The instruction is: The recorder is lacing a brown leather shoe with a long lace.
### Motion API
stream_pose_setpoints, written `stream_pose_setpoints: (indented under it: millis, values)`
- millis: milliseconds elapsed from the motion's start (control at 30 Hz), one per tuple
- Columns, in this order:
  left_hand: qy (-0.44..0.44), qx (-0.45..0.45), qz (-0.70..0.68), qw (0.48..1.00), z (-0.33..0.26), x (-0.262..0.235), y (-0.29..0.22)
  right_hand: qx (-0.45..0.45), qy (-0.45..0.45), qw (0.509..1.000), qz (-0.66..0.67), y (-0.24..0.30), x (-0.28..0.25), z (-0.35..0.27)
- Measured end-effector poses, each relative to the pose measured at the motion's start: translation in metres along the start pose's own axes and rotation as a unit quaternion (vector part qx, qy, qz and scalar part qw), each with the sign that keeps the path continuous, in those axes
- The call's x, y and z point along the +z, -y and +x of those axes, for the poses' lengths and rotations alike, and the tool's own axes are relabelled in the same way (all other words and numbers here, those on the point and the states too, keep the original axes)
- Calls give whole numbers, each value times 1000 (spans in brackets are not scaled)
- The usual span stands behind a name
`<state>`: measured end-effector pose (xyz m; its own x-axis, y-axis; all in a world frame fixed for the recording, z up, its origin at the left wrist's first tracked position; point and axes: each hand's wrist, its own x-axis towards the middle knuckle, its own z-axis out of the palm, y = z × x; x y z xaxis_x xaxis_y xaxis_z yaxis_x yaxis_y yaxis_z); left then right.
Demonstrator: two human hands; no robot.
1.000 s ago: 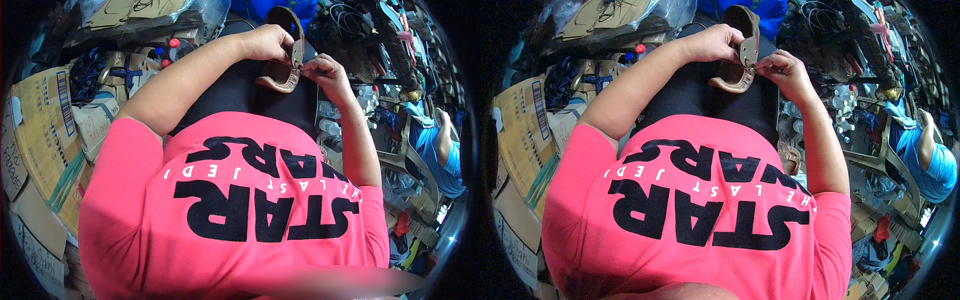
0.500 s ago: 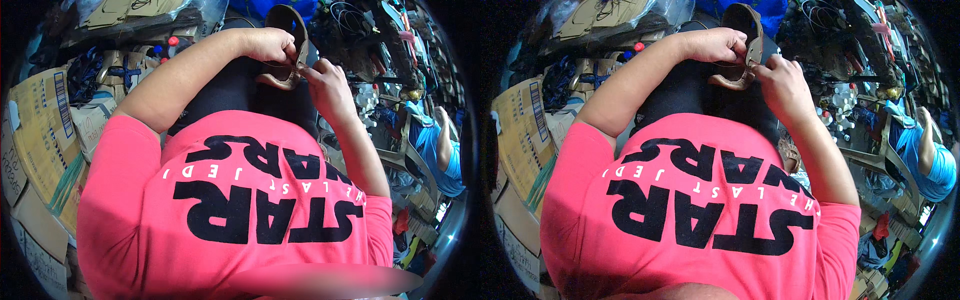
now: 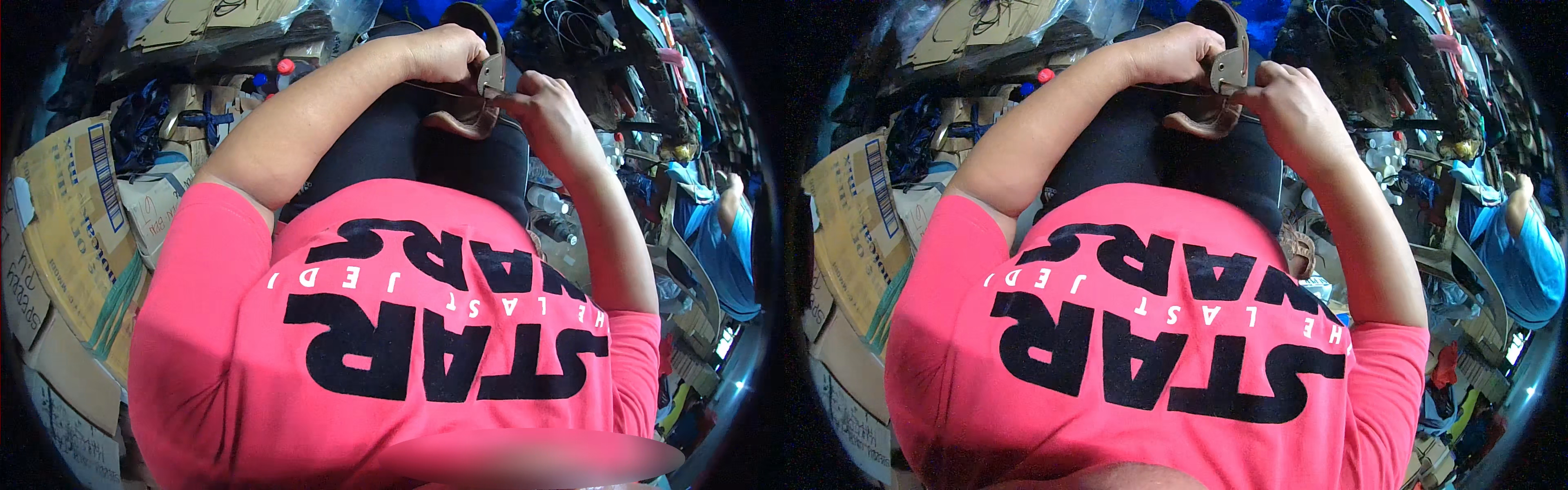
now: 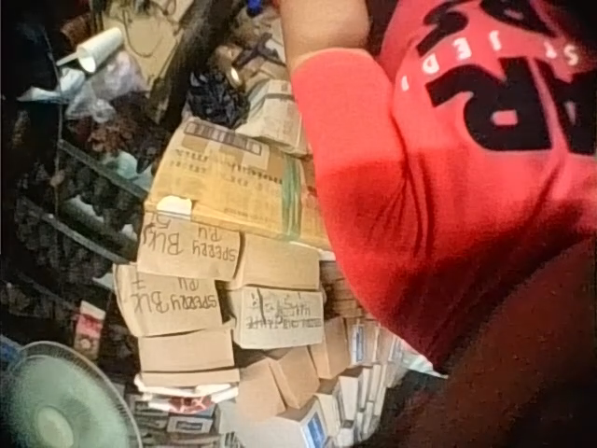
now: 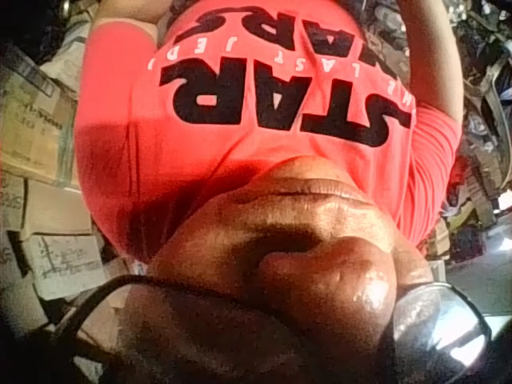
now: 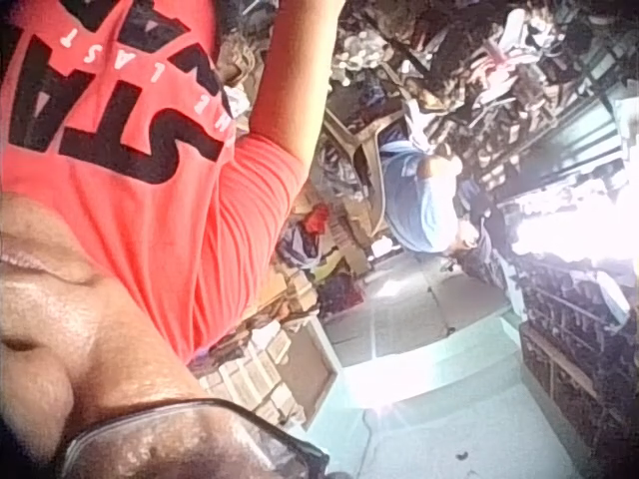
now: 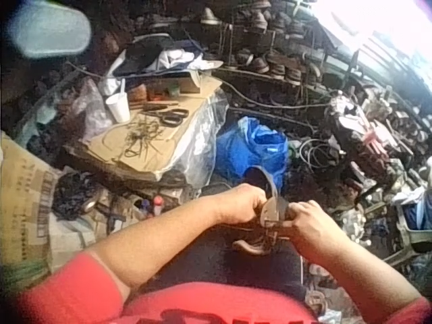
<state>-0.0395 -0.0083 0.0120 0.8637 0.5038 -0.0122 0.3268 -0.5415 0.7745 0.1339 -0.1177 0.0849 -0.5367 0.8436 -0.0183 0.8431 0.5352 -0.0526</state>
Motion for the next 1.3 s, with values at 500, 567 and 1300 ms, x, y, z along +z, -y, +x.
stream_pose_setpoints:
  millis: [500,567,1300]
  values:
    - [-48,-152,-28,987,-111,-2,-53,235,-26,755,611,-36,45,-56]
    - [-25,-116,-13,993,-140,-17,-30,133,-173,585,781,-60,47,-90]
    - [-360,-276,-367,812,-120,-78,61,316,-55,540,778,-84,117,-133]
